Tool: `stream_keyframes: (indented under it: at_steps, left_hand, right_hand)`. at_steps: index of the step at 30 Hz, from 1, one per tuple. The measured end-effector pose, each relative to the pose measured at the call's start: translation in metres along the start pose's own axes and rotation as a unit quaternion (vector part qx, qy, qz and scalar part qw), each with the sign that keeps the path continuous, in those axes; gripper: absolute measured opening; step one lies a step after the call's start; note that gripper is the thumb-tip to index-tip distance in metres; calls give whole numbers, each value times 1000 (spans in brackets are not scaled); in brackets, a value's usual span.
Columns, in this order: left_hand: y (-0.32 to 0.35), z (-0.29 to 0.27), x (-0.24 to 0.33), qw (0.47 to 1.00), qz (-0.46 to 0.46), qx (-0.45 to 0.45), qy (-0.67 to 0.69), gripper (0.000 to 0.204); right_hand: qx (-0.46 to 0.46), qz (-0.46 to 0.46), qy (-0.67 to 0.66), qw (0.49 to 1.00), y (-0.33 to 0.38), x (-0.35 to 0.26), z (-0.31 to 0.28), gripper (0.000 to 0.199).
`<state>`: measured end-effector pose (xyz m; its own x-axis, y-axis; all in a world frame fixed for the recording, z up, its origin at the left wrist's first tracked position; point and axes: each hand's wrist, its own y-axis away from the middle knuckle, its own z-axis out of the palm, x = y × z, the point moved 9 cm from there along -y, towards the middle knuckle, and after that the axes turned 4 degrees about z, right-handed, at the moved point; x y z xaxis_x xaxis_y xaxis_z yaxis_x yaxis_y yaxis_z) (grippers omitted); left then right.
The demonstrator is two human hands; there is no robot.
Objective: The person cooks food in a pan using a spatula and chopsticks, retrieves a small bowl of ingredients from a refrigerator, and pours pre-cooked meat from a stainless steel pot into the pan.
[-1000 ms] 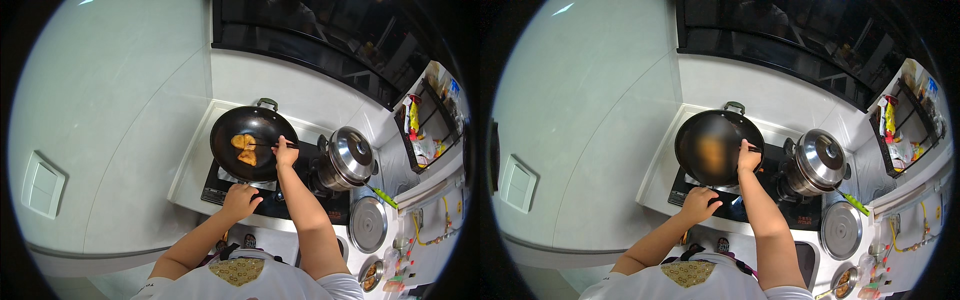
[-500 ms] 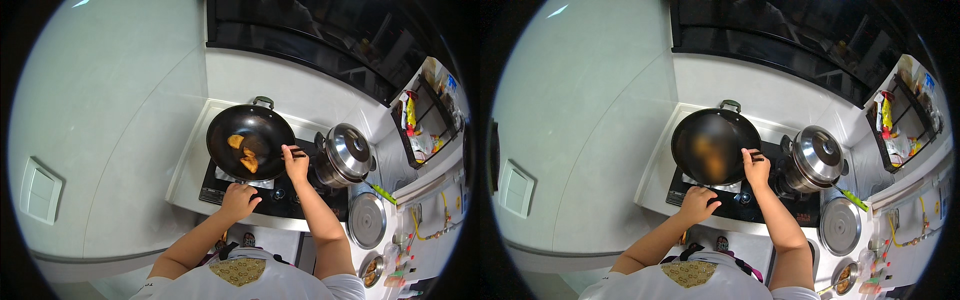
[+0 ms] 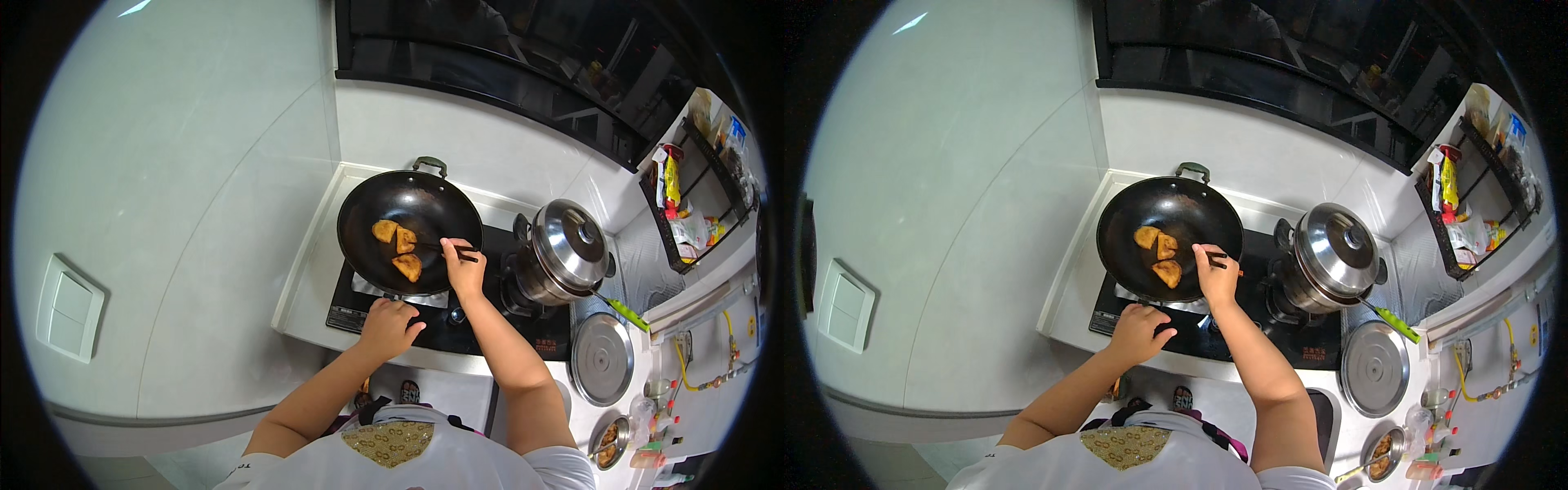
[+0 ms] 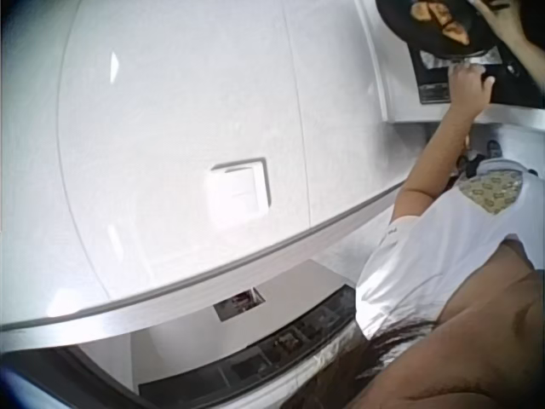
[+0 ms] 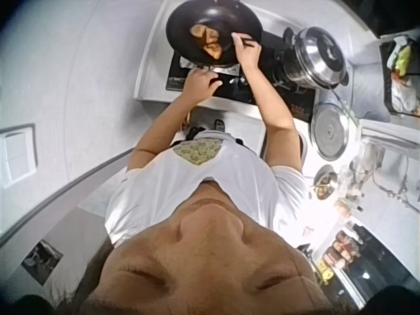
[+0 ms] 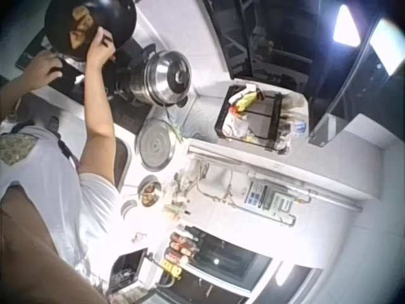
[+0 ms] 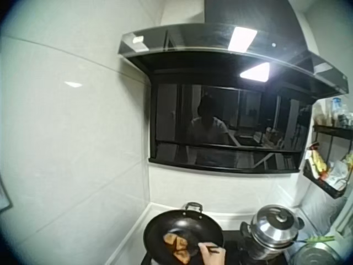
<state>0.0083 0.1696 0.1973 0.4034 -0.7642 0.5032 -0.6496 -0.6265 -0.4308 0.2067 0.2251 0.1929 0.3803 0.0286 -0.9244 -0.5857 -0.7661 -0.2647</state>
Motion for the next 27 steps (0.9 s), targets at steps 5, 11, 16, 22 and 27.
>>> stream_keyframes:
  at_steps: [5, 11, 16, 22, 27]
  left_hand:
    - [-1, 2, -1, 1000, 0, -11, -6, 26]
    - [-3, 2, -1, 1000, -2, -21, -5, 27]
    - [-6, -2, -2, 999, -12, -32, 37, 29]
    - [-6, -2, 0, 999, 1, -34, 33, 29]
    - [-2, -1, 1, 999, 8, -29, 34, 29]
  right_hand:
    - [-33, -15, 30, 999, 7, -7, 8, 25]
    - [1, 7, -33, 999, 11, -3, -4, 23]
    - [0, -1, -94, 996, 27, -2, -8, 23]
    - [31, 265, -232, 935, 8, 39, 18, 23]
    - [141, 402, -240, 872, 1, 53, 37, 23]
